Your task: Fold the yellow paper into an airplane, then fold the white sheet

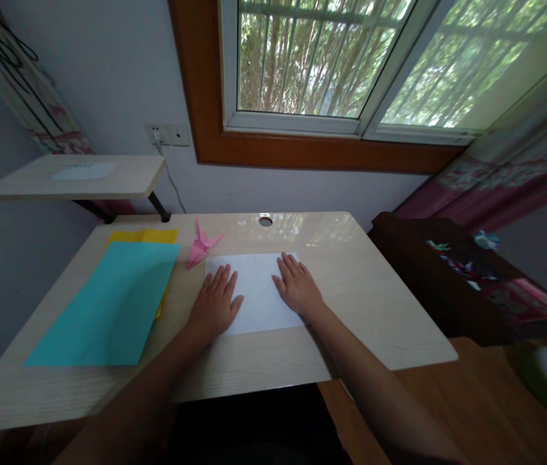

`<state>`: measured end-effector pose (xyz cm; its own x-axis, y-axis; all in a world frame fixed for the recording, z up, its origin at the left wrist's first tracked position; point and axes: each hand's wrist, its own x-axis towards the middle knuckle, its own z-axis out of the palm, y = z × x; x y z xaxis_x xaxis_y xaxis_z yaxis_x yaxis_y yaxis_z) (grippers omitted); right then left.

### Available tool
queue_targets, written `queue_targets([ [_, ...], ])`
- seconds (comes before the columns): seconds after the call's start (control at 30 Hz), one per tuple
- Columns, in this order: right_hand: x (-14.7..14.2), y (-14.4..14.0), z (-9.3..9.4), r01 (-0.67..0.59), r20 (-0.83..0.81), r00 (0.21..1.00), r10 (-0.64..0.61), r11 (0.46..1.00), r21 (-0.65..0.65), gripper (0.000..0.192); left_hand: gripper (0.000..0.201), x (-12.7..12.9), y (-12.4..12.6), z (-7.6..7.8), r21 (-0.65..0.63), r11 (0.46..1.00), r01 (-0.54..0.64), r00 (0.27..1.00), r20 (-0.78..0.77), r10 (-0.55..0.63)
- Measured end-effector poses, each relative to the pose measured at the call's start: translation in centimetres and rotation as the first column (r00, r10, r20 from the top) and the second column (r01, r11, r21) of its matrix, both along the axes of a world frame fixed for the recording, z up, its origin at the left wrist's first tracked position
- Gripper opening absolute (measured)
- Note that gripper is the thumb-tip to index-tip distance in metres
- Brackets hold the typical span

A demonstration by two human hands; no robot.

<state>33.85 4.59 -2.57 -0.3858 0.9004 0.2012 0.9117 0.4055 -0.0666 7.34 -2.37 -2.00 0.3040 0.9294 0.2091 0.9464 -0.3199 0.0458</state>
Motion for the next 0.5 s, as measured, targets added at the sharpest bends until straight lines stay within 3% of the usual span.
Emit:
queue_targets([
  [0.2,-0.1,0.0,-0.3,-0.003,-0.025,1.0,0.004,1.0,0.027,0.06,0.06,-2.8,-2.4,-0.5,0.002,0.999,-0.052,0.997,-0.054,0.052],
  [0.3,-0.1,-0.1,-0.2,-0.018,-0.052,0.998,0.02,0.999,0.04,0.058,0.058,-3.6,-2.7,0.0,0.005,1.0,-0.024,0.999,-0.041,0.024],
  [0.43,-0.1,-0.1,-0.2,-0.021,-0.077,0.997,0.024,0.999,0.04,0.058,0.041,-4.6,-0.4,2.1,0.03,1.0,-0.004,0.999,0.053,0.002],
  [0.5,-0.1,-0.1,-0.2,-0.017,-0.082,0.996,0.02,0.999,0.037,0.058,0.038,-5.2,1.8,3.2,0.084,0.994,-0.073,0.987,0.146,0.061],
])
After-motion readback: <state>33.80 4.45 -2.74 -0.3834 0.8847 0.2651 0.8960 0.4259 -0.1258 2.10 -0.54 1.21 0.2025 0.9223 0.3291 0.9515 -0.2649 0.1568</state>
